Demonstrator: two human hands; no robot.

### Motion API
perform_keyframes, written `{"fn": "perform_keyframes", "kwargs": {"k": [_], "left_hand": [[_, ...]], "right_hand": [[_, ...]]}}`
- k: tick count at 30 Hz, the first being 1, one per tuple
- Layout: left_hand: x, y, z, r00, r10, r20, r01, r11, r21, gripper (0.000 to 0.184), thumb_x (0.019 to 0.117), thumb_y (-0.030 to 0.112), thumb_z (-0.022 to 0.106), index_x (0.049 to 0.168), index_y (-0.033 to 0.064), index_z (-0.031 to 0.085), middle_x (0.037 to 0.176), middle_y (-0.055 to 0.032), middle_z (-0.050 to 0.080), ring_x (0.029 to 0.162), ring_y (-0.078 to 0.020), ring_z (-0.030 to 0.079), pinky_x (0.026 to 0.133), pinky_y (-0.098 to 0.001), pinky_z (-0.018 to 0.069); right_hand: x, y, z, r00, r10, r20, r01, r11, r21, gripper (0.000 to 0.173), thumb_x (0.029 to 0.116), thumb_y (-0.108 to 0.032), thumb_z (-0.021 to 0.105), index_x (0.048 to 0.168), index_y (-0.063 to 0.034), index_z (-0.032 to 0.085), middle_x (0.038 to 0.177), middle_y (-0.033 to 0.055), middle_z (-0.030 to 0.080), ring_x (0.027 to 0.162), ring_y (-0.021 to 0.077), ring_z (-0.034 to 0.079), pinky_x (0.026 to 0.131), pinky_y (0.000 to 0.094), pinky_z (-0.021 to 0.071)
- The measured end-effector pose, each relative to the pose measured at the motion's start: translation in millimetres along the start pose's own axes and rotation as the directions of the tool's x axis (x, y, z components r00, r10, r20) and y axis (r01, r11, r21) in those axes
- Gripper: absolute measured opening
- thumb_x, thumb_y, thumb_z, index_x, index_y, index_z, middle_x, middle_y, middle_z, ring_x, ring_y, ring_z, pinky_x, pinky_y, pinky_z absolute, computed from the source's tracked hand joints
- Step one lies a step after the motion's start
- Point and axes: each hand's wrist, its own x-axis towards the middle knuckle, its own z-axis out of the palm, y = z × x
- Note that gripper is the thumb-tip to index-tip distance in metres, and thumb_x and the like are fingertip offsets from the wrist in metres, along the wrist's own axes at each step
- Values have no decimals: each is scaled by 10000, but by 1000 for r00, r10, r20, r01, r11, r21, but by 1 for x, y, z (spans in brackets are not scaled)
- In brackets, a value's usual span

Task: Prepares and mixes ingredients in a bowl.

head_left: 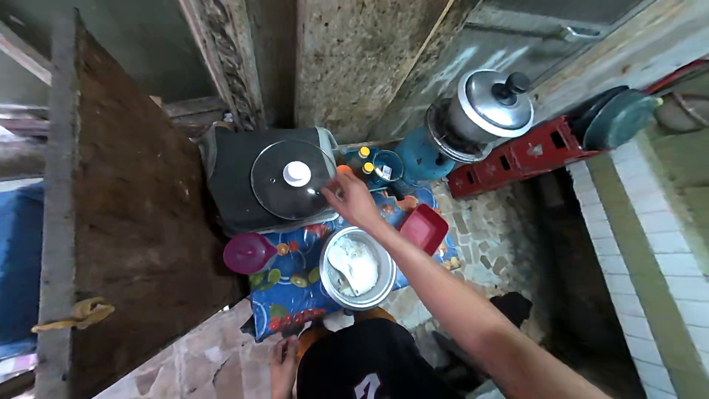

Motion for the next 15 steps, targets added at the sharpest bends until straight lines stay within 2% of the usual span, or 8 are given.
{"fn": "perform_keyframes", "kwargs": {"k": [1,2,4,6,8,10,13,15], "left_hand": [[0,6,2,1000,-3,-1,3,1000,-8,364,1051,237,571,1275,-50,593,1132,-217,683,1000,-286,697,871,-480,591],[1,15,4,1000,0,9,1,1000,-11,372,1054,249,567,1282,-45,591,1134,-207,682,1001,-274,695,876,-469,590],[5,44,16,997,27,69,-28,999,22,410,1061,283,546,1316,-37,572,1155,-189,683,1016,-251,690,900,-444,580],[16,77,35,984,96,151,-109,991,83,396,1068,265,536,1320,-39,567,1158,-183,681,1022,-237,692,913,-424,584],[29,111,53,964,161,214,-202,962,186,377,1060,248,554,1312,-30,586,1183,-186,679,1035,-244,692,918,-426,580],[46,136,70,954,147,260,-219,936,277,426,1056,298,567,1373,12,557,1293,-182,645,1119,-261,679,956,-449,574],[66,153,95,947,89,307,-182,941,287,515,1055,295,573,1471,10,468,1394,-216,580,1230,-302,622,1003,-492,543],[71,153,105,950,40,310,-116,966,231,505,1059,271,567,1468,-9,464,1377,-227,577,1172,-302,635,955,-489,552]], "right_hand": [[-31,24,11,991,101,86,-99,995,-32,298,1017,-345,612,1114,-80,705,1058,113,702,912,265,702,826,506,594],[-60,51,29,940,232,248,-215,972,-94,328,1022,-354,573,1134,-81,717,1081,120,727,1001,286,709,910,537,566],[-109,99,76,762,406,504,-342,914,-218,372,1006,-376,584,1200,-85,709,1177,163,717,1140,351,670,989,615,509],[-138,116,110,649,512,563,-408,859,-310,397,995,-384,607,1248,-89,683,1260,187,681,1203,391,638,978,647,504],[-149,117,129,643,552,531,-429,834,-348,394,976,-358,630,1233,-63,671,1261,201,667,1189,408,639,941,653,518],[-150,111,138,656,557,509,-428,830,-357,402,970,-327,638,1270,-58,647,1276,207,660,1185,417,640,929,650,524],[-149,107,139,708,541,455,-410,838,-359,424,962,-247,641,1338,-54,606,1304,212,646,1213,425,623,922,627,534],[-148,107,125,714,557,425,-443,829,-342,475,970,-194,612,1419,-57,538,1367,219,609,1240,430,606,940,615,533]]}}
